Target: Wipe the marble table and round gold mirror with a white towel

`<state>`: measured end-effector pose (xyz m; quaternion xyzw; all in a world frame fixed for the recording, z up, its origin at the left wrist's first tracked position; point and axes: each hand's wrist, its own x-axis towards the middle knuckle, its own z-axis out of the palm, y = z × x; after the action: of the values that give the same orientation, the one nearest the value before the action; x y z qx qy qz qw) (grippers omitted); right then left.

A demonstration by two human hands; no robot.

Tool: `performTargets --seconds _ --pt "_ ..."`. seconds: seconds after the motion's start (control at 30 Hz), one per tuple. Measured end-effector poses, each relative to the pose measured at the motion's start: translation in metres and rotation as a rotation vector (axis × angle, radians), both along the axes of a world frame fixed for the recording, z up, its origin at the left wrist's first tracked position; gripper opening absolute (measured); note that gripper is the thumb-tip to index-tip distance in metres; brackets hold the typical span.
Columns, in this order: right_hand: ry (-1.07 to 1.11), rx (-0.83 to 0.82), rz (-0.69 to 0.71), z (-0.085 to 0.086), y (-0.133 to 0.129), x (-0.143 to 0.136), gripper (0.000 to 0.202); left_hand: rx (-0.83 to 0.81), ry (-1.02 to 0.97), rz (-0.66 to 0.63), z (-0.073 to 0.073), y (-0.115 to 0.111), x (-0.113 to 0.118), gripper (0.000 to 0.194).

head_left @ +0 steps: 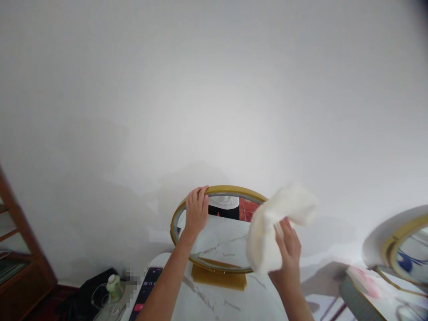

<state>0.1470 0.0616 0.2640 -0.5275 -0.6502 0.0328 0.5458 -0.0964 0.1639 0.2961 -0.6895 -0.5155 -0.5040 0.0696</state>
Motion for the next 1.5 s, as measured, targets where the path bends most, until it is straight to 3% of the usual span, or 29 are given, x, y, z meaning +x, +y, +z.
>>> performTargets --seconds 0.07,0.17,0.27,0.4,0.73,0.87,1.07,1.2,1.33,1.5 --pt "-0.321 0.082 -0.099 0.02 0.013 -0.006 0.048 -0.003 -0.026 -0.051 -0.005 0.006 -0.005 0.038" --pt "-0.812 0.12 -0.212 0.044 0.033 -0.02 0.074 -0.006 -0.061 -0.122 -0.009 0.012 -0.016 0.038" --pt "-0.999 0.123 -0.178 0.057 0.05 -0.031 0.098 -0.025 -0.07 -0.179 -0.01 0.016 -0.024 0.038" --pt "-1.027 0.17 -0.117 0.064 0.068 -0.04 0.106 -0.067 -0.061 -0.212 -0.012 0.017 -0.027 0.039" --pt "-1.154 0.254 -0.018 0.064 0.086 -0.047 0.093 -0.051 -0.083 -0.209 -0.018 0.018 -0.028 0.041" --pt "-1.068 0.242 -0.114 0.052 0.085 -0.027 0.088 -0.076 -0.087 -0.204 -0.012 0.014 -0.026 0.04" --pt "-0.832 0.228 -0.278 0.014 0.082 0.015 0.085 -0.073 -0.116 -0.176 -0.011 0.015 -0.024 0.04" --pt "-0.733 0.221 -0.334 0.001 0.078 0.024 0.087 -0.065 -0.112 -0.176 -0.012 0.015 -0.022 0.04" --pt "-0.764 0.197 -0.313 0.016 0.077 0.007 0.083 -0.068 -0.114 -0.188 -0.009 0.012 -0.022 0.04" --pt "-0.986 0.233 -0.154 0.045 0.086 -0.031 0.084 -0.109 -0.081 -0.234 -0.01 0.013 -0.029 0.044"
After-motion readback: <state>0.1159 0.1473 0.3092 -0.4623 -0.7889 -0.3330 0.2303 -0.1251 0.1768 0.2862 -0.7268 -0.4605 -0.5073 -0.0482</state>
